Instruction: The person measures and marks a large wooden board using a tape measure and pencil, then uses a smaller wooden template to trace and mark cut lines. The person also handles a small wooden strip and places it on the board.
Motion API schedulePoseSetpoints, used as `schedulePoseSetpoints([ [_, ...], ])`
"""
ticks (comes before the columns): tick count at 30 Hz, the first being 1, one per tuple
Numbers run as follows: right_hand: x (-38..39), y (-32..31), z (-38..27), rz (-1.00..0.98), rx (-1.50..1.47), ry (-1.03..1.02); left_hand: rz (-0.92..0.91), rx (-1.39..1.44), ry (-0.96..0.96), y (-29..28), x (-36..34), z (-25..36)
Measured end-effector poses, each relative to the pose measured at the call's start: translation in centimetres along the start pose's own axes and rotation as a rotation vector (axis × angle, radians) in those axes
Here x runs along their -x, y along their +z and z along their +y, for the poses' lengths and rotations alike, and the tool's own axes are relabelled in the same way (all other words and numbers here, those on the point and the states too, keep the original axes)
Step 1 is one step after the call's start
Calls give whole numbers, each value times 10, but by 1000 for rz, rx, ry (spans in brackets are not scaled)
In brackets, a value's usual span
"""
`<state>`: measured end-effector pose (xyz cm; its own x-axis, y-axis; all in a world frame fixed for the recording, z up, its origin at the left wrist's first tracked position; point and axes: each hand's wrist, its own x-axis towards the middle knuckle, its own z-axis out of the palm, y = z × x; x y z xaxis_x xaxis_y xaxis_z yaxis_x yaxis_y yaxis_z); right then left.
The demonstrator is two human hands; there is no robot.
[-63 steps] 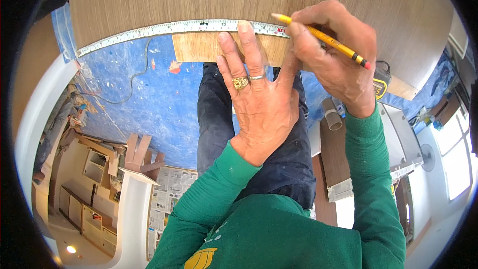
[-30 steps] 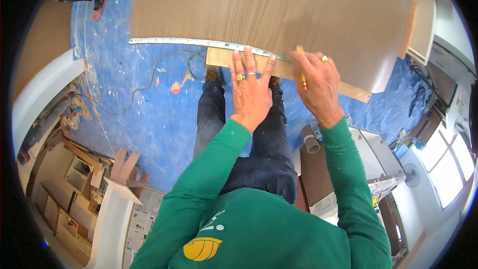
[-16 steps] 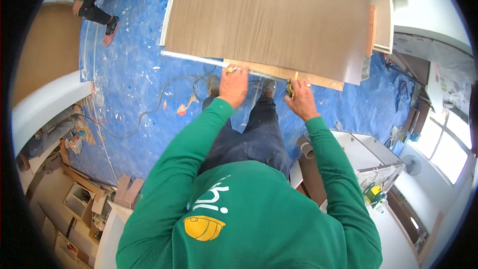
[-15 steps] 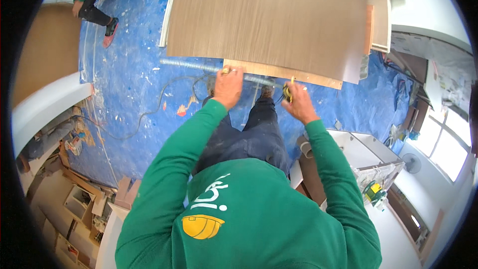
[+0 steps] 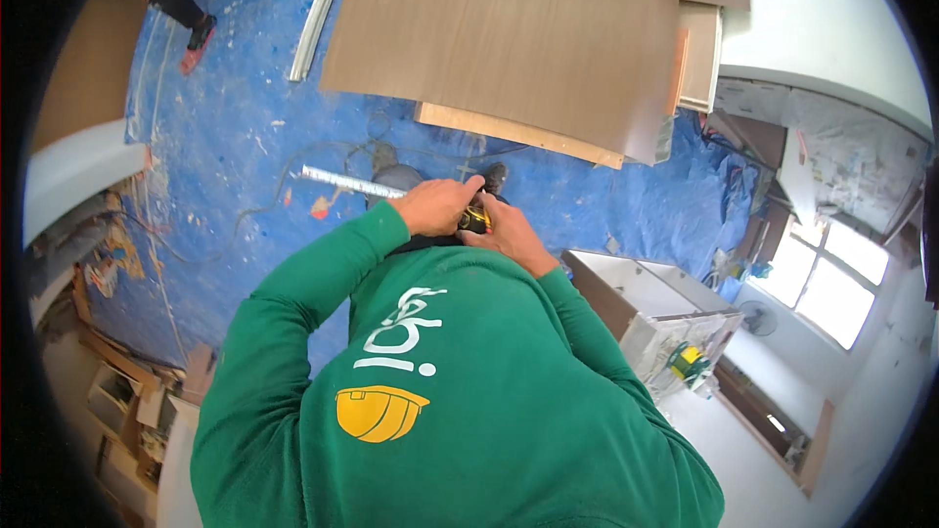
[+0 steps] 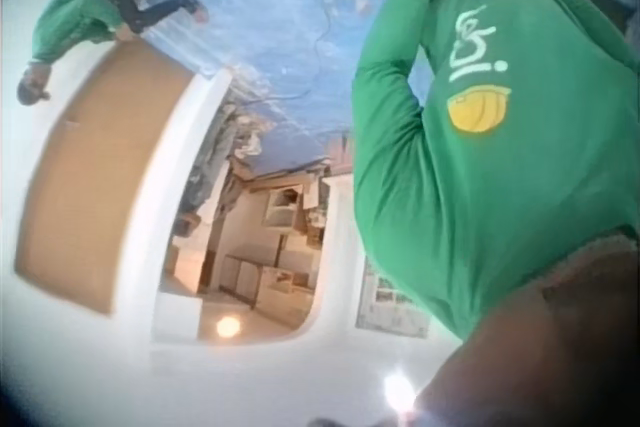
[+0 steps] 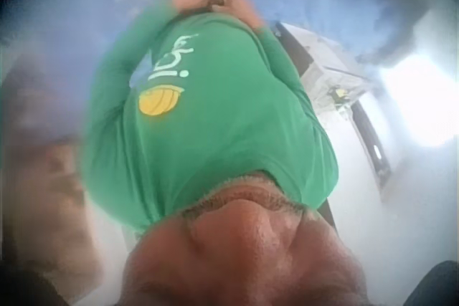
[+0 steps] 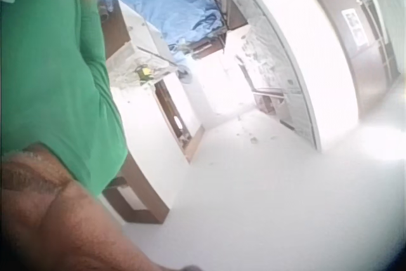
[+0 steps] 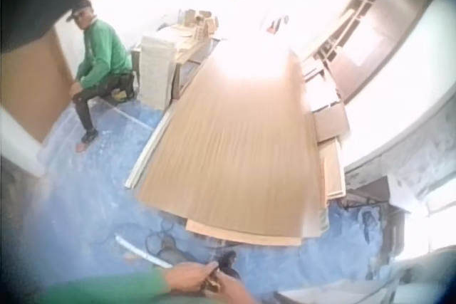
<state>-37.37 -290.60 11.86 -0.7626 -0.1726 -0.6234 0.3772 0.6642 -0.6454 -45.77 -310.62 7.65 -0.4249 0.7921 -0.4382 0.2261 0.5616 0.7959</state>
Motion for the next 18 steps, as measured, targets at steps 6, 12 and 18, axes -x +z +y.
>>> schedulePoseSetpoints([
  [6,9,-65,70,-117,-291,8,-29,245,118,42,-9,0],
  [12,-63,-126,189,37,-90,-14,197,350,-405,116,-42,33],
  [18,-193,-132,169,140,-101,-421,759,411,-566,172,-67,44],
])
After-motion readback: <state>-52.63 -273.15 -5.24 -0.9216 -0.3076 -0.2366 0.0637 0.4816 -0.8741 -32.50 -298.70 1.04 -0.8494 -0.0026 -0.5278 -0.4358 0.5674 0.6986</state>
